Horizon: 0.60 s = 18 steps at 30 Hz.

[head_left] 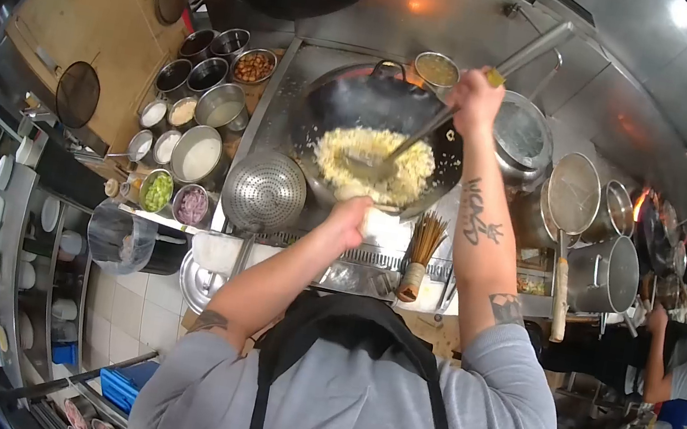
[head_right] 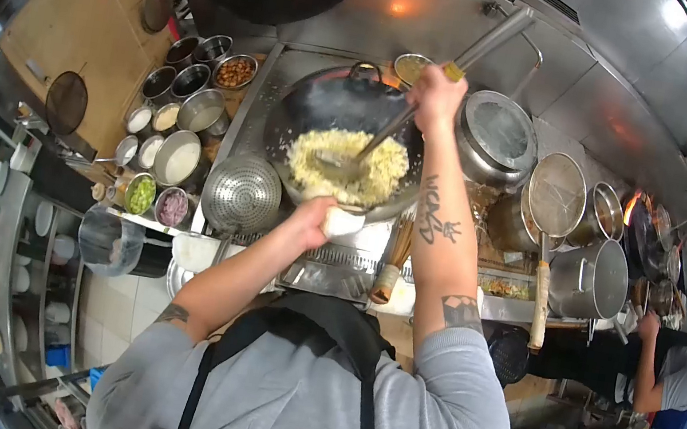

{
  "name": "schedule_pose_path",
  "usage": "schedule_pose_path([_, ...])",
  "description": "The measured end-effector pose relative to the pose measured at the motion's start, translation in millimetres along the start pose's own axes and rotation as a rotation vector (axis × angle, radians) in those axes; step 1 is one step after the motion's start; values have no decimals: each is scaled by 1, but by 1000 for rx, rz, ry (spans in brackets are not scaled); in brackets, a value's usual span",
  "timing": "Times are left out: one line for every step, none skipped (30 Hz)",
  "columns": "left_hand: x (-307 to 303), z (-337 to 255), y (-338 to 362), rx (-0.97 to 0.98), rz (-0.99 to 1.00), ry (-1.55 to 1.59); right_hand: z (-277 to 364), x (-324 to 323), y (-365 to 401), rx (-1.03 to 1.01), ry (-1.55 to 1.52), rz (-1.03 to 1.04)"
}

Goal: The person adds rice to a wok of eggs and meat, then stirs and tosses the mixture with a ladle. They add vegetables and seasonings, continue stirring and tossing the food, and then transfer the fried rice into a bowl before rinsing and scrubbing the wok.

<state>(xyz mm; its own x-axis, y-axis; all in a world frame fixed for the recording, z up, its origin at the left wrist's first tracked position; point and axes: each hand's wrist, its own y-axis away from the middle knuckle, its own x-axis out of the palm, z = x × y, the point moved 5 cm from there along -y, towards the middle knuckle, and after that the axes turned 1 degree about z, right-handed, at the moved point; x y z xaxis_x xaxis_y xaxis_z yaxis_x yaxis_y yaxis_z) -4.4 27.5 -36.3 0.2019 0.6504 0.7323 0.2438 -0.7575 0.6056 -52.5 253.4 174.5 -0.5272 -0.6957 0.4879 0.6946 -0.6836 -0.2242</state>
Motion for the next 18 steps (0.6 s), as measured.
schedule_pose_path([-14, 5, 2, 40, -11, -75, -17, -5, 7, -97, -51, 24])
schedule_pose_path([-25, 16, 8, 87, -9, -152, -24, -9, 12, -126, -67, 62])
schedule_pose_path([-33, 29, 16, 138, -3, -223, -19, -11, 15, -188, -132, 168])
schedule_pose_path([-53, 55, 33, 165, -5, -124, -2, -8, 20, -198, -158, 181])
schedule_pose_path([-69, 74, 46, 191, -7, -28, 26, 0, 23, -210, -187, 193])
schedule_pose_path([-65, 73, 55, 249, -25, -105, 52, 9, 25, -182, -166, 280])
schedule_pose_path([-58, 76, 71, 295, -51, -173, 72, 14, 28, -111, -157, 255])
schedule_pose_path([-49, 71, 72, 236, -161, -151, 84, 21, 30, -80, -100, 211])
schedule_pose_path([-50, 61, 53, 196, -269, -101, 89, 28, 29, -58, -44, 180])
schedule_pose_path([-33, 44, 42, 196, -202, -17, 82, 32, 32, -6, 6, 117])
schedule_pose_path([-26, 25, 21, 177, -197, 34, 70, 37, 35, 40, 50, 52])
schedule_pose_path([-20, 10, 1, 107, -129, 78, 41, 31, 34, 48, 99, 16])
schedule_pose_path([-44, 4, -39, 91, -21, 2, 25, 29, 36, -29, 96, 21])
schedule_pose_path([-40, 6, -25, 100, -25, -37, 10, 21, 34, -118, 125, -15])
schedule_pose_path([-34, 13, -10, 99, -24, -92, -4, 9, 30, -168, 119, 4])
schedule_pose_path([-47, 30, -7, 149, -66, -128, 1, 9, 30, -166, 60, 25])
schedule_pose_path([-68, 53, 1, 204, -105, -152, 11, 11, 26, -182, -6, 82])
schedule_pose_path([-80, 73, 22, 254, -41, -122, 24, 14, 17, -216, -41, 128])
